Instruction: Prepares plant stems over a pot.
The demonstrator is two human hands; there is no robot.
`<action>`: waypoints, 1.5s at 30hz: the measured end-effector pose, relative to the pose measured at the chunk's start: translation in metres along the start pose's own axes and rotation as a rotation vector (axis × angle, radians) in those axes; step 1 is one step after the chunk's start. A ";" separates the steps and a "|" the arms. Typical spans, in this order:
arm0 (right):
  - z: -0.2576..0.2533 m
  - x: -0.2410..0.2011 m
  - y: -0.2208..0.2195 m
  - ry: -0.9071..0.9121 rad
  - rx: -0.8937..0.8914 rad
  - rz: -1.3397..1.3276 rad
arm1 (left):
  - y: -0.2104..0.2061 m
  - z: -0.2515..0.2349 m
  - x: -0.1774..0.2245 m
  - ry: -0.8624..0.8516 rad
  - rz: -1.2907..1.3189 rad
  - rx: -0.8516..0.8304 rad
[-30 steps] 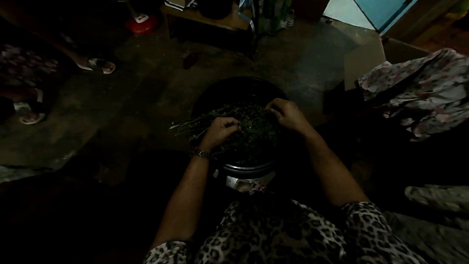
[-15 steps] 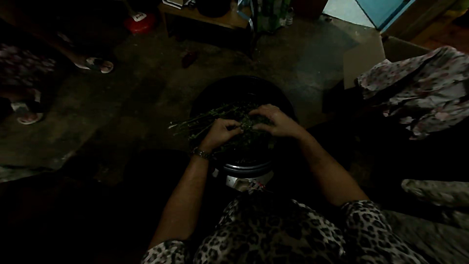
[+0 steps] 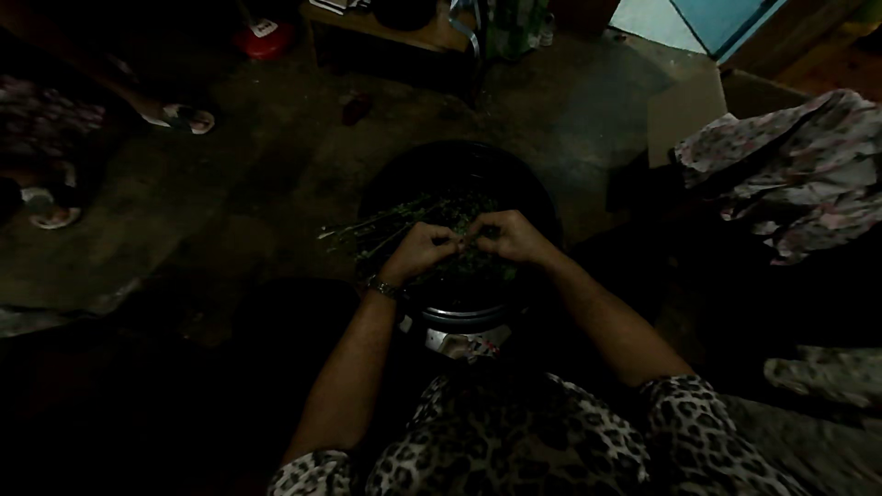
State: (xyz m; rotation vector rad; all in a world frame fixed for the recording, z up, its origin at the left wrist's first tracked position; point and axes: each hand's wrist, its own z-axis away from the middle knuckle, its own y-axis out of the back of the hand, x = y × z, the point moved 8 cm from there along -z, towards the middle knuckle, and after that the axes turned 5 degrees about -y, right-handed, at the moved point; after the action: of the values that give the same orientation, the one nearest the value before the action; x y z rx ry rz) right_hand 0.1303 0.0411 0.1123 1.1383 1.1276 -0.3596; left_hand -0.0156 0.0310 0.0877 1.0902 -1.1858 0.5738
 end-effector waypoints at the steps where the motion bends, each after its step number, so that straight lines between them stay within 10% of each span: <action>1: -0.001 0.002 0.002 -0.039 -0.009 -0.033 | 0.001 0.000 0.000 0.009 0.010 0.002; 19: 0.004 0.039 0.081 -0.338 0.387 -0.096 | 0.025 0.001 -0.008 0.075 0.082 0.156; 28: 0.006 0.014 0.066 -0.034 0.449 0.065 | 0.011 0.004 -0.013 0.134 0.378 0.197; 39: -0.002 -0.006 -0.004 0.244 0.137 0.123 | -0.004 -0.001 -0.014 0.131 0.404 0.182; 45: -0.003 0.002 0.006 -0.063 0.148 0.019 | -0.003 -0.002 -0.016 0.119 0.347 0.176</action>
State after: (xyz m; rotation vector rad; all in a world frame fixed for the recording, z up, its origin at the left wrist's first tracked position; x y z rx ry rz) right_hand 0.1345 0.0466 0.1140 1.2578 1.0477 -0.4671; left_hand -0.0168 0.0343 0.0719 0.9864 -1.2458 1.0142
